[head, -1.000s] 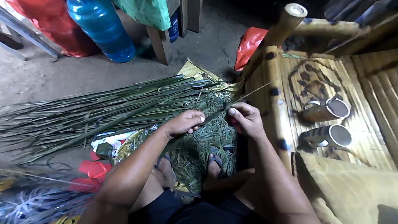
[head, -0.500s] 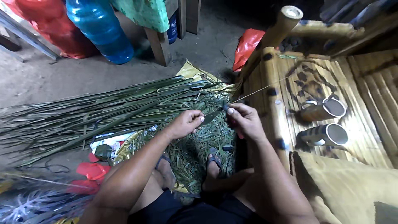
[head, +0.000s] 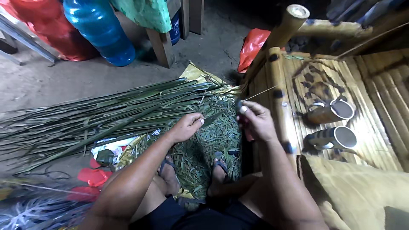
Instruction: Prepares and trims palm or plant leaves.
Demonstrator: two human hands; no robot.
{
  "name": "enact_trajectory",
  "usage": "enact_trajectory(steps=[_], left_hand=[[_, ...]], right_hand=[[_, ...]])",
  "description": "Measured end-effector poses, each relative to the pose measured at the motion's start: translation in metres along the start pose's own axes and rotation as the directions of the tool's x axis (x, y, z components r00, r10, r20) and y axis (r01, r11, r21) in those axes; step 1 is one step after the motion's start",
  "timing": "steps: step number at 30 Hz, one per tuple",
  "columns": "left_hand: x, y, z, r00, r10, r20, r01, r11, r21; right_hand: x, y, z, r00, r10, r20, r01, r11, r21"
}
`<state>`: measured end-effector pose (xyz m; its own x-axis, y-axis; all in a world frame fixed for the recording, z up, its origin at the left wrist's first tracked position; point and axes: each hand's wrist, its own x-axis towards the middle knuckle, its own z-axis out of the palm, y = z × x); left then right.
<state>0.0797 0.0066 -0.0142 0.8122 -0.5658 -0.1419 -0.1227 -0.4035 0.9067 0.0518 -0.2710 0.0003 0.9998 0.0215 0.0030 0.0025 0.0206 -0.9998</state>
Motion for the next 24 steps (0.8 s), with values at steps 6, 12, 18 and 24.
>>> enact_trajectory(steps=[6, 12, 18, 24], left_hand=[[0.002, -0.006, -0.009, 0.959, -0.105, 0.264, 0.185, 0.935, -0.302], [0.0, -0.013, -0.01, 0.917, -0.133, 0.376, 0.264, 0.91, -0.32], [0.003, -0.012, -0.003, 0.932, -0.104, 0.348, 0.203, 0.943, -0.263], [0.001, -0.012, -0.006, 0.95, -0.091, 0.3, 0.185, 0.935, -0.303]], right_hand=[[0.005, 0.016, 0.001, 0.97, -0.188, 0.156, 0.191, 0.981, -0.006], [0.01, -0.007, -0.037, 0.974, -0.171, -0.145, 0.187, 0.977, 0.102], [0.004, 0.001, -0.007, 0.999, -0.039, -0.002, 0.039, 0.99, 0.133], [0.014, -0.001, -0.027, 0.985, -0.01, -0.173, 0.051, 0.971, 0.232]])
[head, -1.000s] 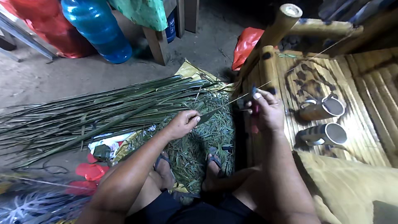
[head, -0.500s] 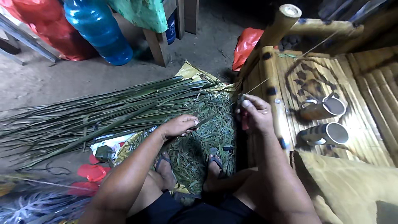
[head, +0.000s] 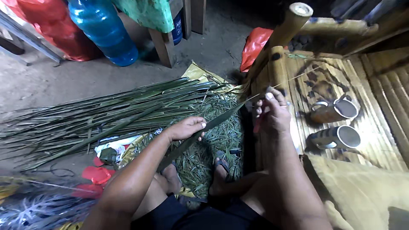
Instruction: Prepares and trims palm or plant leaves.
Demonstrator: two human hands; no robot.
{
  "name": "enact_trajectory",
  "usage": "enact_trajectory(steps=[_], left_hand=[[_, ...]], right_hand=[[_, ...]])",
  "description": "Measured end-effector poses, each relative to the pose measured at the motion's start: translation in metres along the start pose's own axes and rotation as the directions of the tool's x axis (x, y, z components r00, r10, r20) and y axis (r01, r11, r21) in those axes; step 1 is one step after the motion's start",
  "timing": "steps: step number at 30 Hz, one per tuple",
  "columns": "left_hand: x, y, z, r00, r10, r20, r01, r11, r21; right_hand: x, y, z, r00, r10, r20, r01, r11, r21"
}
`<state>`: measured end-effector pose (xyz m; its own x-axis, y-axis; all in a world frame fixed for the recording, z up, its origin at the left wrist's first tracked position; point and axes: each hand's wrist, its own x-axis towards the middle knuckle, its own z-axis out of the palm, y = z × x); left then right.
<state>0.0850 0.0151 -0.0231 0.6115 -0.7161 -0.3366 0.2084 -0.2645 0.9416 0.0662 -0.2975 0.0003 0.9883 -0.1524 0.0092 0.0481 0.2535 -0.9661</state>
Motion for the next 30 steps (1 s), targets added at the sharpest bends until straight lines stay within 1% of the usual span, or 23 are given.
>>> enact_trajectory(steps=[2, 4, 6, 8, 10, 12, 14, 18, 21, 24, 30], left_hand=[[0.001, -0.001, 0.001, 1.0, 0.021, -0.014, -0.021, 1.0, 0.002], [0.003, 0.001, 0.003, 0.998, 0.043, -0.053, -0.042, 0.999, 0.013], [0.002, 0.007, 0.004, 0.992, 0.051, -0.114, -0.048, 0.998, 0.03], [0.001, 0.011, 0.004, 0.988, 0.069, -0.139, -0.064, 0.997, 0.036], [0.001, 0.01, 0.004, 0.987, 0.102, -0.121, -0.099, 0.995, 0.027], [0.001, 0.009, 0.003, 0.989, 0.116, -0.09, -0.115, 0.993, 0.007], [0.0, 0.008, 0.002, 0.99, 0.12, -0.067, -0.123, 0.991, -0.044], [-0.001, 0.007, -0.002, 0.991, 0.135, -0.022, -0.136, 0.983, -0.127], [-0.001, 0.012, -0.001, 0.989, 0.146, 0.001, -0.145, 0.983, -0.117], [-0.001, 0.02, 0.0, 0.99, 0.143, 0.016, -0.141, 0.983, -0.116], [-0.003, 0.026, 0.004, 0.99, 0.139, -0.014, -0.14, 0.988, -0.065]], right_hand=[[-0.001, -0.005, 0.0, 0.999, -0.035, -0.019, 0.034, 0.999, -0.027], [-0.009, -0.004, 0.009, 0.999, -0.032, 0.028, 0.035, 0.994, -0.106], [-0.015, 0.007, 0.019, 0.987, -0.041, 0.155, 0.066, 0.985, -0.161], [-0.02, 0.019, 0.03, 0.945, -0.057, 0.322, 0.114, 0.98, -0.161], [-0.026, 0.032, 0.041, 0.886, -0.031, 0.463, 0.127, 0.976, -0.179], [-0.029, 0.043, 0.048, 0.837, 0.003, 0.548, 0.129, 0.971, -0.202], [-0.029, 0.047, 0.047, 0.831, -0.001, 0.557, 0.143, 0.967, -0.21], [-0.017, 0.036, 0.033, 0.871, -0.1, 0.481, 0.246, 0.936, -0.252], [-0.012, 0.028, 0.026, 0.884, -0.156, 0.44, 0.293, 0.92, -0.262], [-0.012, 0.024, 0.023, 0.886, -0.167, 0.432, 0.312, 0.905, -0.29], [-0.011, 0.02, 0.018, 0.894, -0.156, 0.42, 0.308, 0.895, -0.324]])
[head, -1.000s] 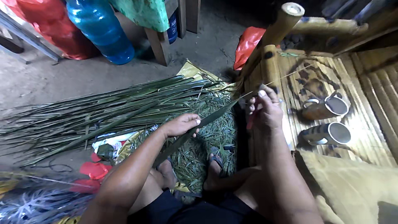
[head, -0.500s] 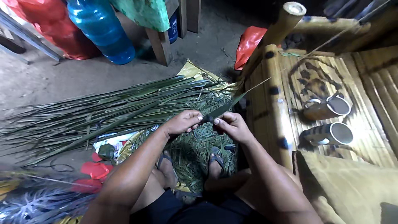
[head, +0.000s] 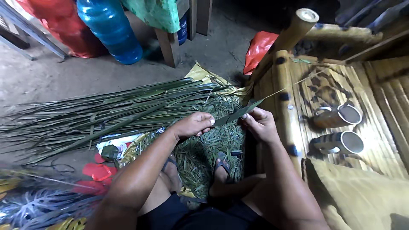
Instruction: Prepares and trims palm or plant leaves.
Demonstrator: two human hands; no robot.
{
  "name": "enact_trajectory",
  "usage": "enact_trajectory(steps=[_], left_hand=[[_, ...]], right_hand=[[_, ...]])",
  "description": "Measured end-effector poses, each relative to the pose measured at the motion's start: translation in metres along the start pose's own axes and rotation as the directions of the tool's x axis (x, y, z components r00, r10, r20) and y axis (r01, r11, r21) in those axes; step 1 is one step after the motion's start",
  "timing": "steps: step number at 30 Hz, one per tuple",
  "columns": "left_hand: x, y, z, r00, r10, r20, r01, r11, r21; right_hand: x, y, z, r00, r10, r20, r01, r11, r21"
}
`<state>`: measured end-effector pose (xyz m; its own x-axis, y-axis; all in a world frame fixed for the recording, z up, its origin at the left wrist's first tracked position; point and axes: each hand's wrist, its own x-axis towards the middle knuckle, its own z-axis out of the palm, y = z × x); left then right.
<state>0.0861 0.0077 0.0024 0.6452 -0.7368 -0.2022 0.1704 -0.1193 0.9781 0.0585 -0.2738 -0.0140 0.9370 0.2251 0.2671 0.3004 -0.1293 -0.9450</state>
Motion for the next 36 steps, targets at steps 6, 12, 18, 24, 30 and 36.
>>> enact_trajectory(steps=[6, 12, 18, 24, 30, 36], left_hand=[[-0.001, 0.001, -0.005, 1.0, 0.016, -0.016, -0.015, 0.999, 0.032], [-0.006, -0.001, -0.007, 0.997, -0.003, -0.079, 0.009, 0.998, 0.07], [-0.006, -0.012, -0.005, 0.993, 0.008, -0.119, 0.008, 0.991, 0.135], [-0.004, -0.01, 0.003, 0.986, 0.03, -0.165, 0.012, 0.969, 0.249], [-0.01, -0.009, 0.001, 0.98, 0.035, -0.196, 0.02, 0.963, 0.27], [-0.012, -0.015, -0.004, 0.985, 0.029, -0.17, 0.022, 0.956, 0.294]], right_hand=[[0.001, 0.002, -0.016, 0.999, 0.001, -0.035, -0.002, 0.999, -0.036], [0.004, -0.003, -0.014, 0.979, 0.098, -0.178, -0.078, 0.99, 0.115], [0.003, -0.008, -0.019, 0.899, 0.274, -0.341, -0.203, 0.952, 0.229], [-0.002, -0.001, 0.028, 0.939, 0.345, -0.016, -0.326, 0.901, 0.287], [0.003, -0.004, 0.001, 0.925, 0.358, -0.128, -0.32, 0.914, 0.248], [0.005, -0.009, -0.034, 0.853, 0.4, -0.336, -0.291, 0.898, 0.331]])
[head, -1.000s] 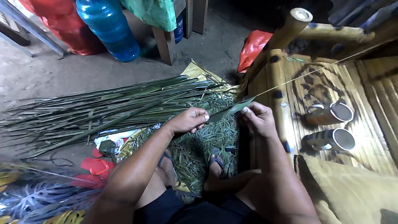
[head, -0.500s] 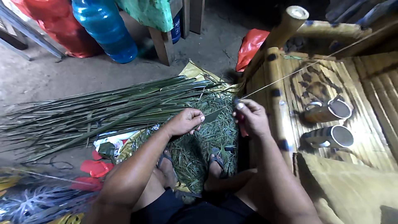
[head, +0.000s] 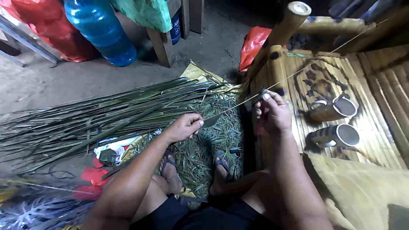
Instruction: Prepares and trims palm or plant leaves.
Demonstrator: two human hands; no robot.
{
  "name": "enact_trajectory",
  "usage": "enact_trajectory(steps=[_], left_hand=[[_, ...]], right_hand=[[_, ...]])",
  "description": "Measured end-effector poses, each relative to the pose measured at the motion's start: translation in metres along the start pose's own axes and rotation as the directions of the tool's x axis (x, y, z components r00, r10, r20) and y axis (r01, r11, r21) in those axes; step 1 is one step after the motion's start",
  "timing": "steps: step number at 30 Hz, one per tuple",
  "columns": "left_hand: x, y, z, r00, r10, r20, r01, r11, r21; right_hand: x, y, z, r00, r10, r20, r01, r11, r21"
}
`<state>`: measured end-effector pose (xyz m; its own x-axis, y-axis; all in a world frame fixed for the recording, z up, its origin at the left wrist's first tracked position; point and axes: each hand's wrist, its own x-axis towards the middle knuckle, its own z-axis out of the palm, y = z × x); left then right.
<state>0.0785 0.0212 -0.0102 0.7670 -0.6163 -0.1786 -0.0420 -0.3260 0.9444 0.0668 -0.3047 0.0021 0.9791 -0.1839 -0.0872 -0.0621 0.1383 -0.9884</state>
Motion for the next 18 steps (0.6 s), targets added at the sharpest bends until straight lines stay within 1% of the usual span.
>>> enact_trajectory(steps=[1, 2, 4, 7, 9, 12, 14, 16, 18], left_hand=[[0.0, 0.0, 0.0, 1.0, -0.005, 0.005, 0.005, 1.0, 0.017], [0.001, 0.0, 0.0, 1.0, -0.018, 0.006, 0.018, 1.0, 0.025], [0.003, 0.001, 0.001, 0.998, -0.054, 0.011, 0.054, 0.998, -0.01], [0.007, 0.001, 0.0, 0.99, -0.11, 0.083, 0.121, 0.982, -0.142], [0.007, -0.001, 0.0, 0.975, -0.136, 0.177, 0.179, 0.949, -0.26], [0.007, -0.003, -0.002, 0.952, -0.134, 0.274, 0.233, 0.899, -0.37], [0.007, -0.003, -0.004, 0.943, -0.126, 0.307, 0.245, 0.887, -0.391], [0.006, -0.003, -0.005, 0.937, -0.136, 0.322, 0.261, 0.885, -0.387], [0.006, -0.005, -0.005, 0.931, -0.16, 0.328, 0.283, 0.885, -0.37]], right_hand=[[-0.003, 0.0, 0.004, 1.0, -0.007, 0.008, 0.007, 1.0, -0.006], [-0.007, 0.002, 0.01, 0.999, -0.012, 0.048, 0.014, 0.999, -0.03], [-0.017, 0.013, 0.03, 0.986, -0.037, 0.166, 0.051, 0.996, -0.078], [-0.024, 0.035, 0.049, 0.927, -0.079, 0.366, 0.133, 0.983, -0.124], [-0.022, 0.039, 0.048, 0.898, -0.122, 0.423, 0.188, 0.975, -0.118], [-0.014, 0.034, 0.038, 0.876, -0.212, 0.434, 0.271, 0.959, -0.08], [-0.012, 0.025, 0.03, 0.891, -0.232, 0.391, 0.281, 0.957, -0.074], [-0.009, 0.016, 0.021, 0.926, -0.225, 0.303, 0.255, 0.965, -0.065], [-0.006, 0.007, 0.009, 0.969, -0.172, 0.179, 0.181, 0.983, -0.035]])
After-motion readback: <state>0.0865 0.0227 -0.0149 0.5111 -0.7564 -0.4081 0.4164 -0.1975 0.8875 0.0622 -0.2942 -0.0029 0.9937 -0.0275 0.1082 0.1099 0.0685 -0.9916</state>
